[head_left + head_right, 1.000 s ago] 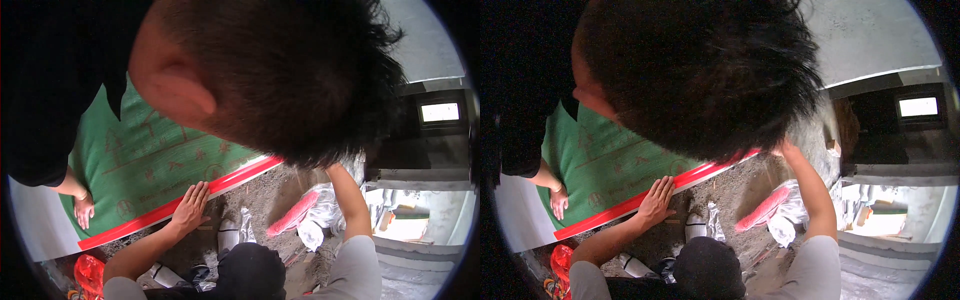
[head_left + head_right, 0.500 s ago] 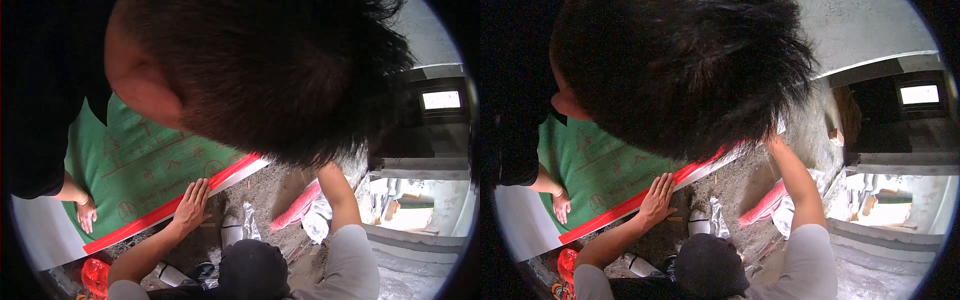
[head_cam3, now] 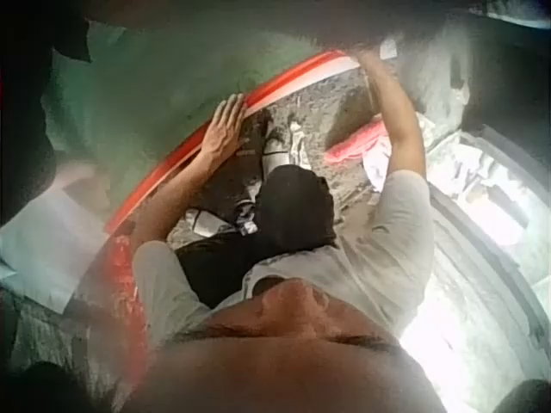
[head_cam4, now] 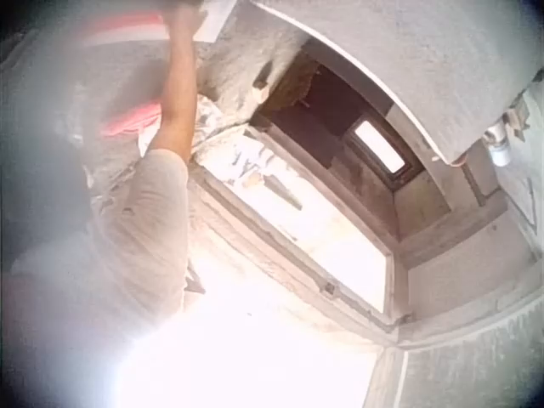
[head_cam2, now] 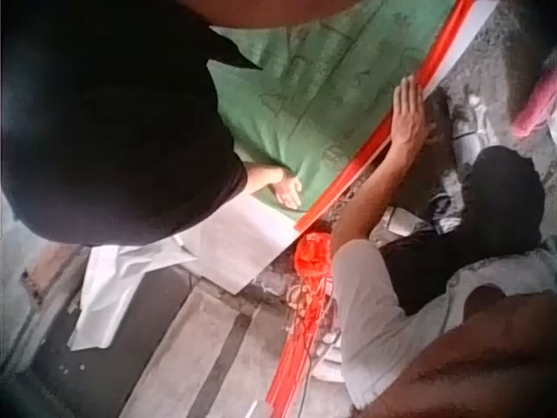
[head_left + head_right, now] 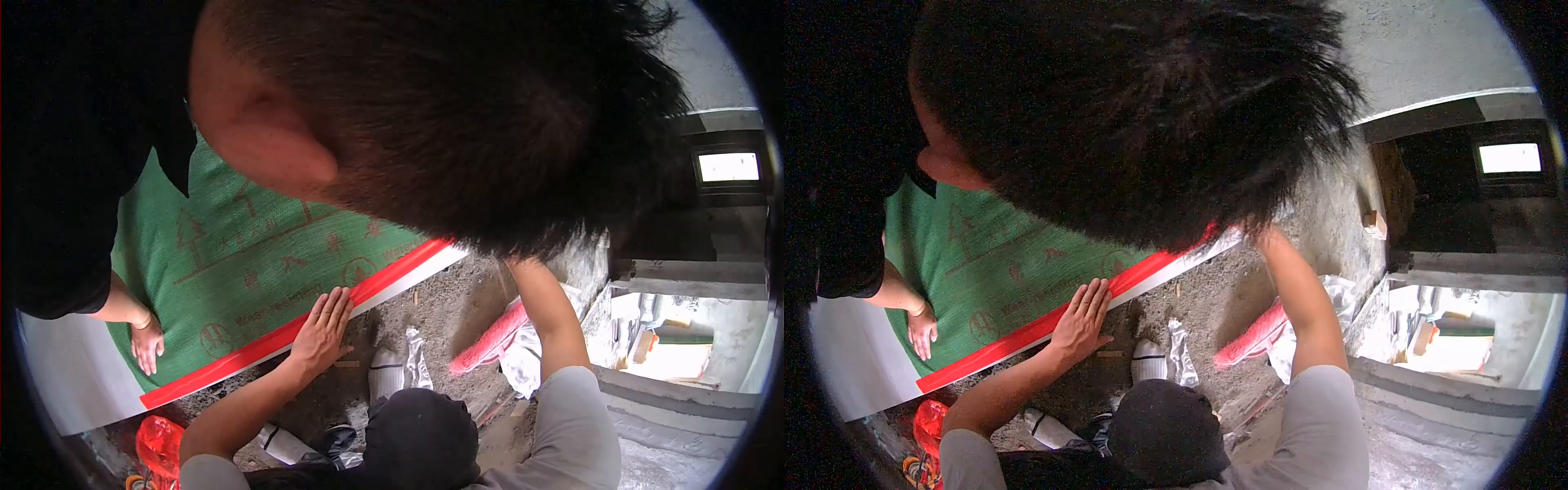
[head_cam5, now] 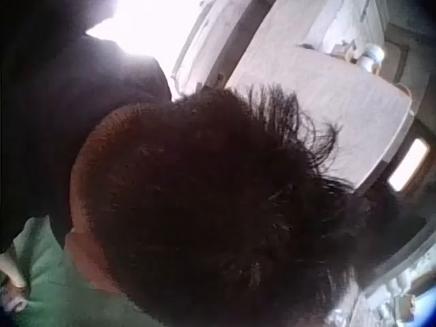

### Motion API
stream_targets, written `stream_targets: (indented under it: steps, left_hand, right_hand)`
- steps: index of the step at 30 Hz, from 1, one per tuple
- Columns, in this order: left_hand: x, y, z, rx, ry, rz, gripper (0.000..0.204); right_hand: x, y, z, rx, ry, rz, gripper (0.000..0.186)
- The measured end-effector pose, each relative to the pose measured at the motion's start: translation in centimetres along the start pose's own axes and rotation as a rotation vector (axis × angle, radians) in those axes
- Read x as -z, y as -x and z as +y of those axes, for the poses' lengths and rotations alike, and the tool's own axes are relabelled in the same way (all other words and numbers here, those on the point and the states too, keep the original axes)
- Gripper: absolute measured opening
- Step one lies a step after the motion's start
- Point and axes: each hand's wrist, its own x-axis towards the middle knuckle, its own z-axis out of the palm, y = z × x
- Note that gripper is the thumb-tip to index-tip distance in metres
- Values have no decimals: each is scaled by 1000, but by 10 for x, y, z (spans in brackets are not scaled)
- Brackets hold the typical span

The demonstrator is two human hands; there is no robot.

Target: Applying and taping down a green protective film over newly installed floor tiles.

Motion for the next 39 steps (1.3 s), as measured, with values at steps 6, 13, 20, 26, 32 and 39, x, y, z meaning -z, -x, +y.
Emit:
stream_targets:
  steps: [6,13,20,26,32,39]
  left_hand:
    - [4,-1,-4,-10,34,3,109]
    - [11,0,-15,-28,103,24,105]
    - [7,-107,9,-167,35,5,103]
    - [11,-219,49,-178,115,163,99]
    - [2,-277,83,-3,180,277,96]
    - [-14,-170,80,139,160,226,91]
  right_hand:
    - [7,3,-8,-105,232,-58,91]
    - [39,-9,-40,-149,99,-135,50]
    - [35,6,-32,-154,54,-67,37]
    - [29,6,-22,-157,-22,-34,24]
    - [17,0,-25,-160,-28,20,21]
    - [20,10,-28,-247,-45,2,25]
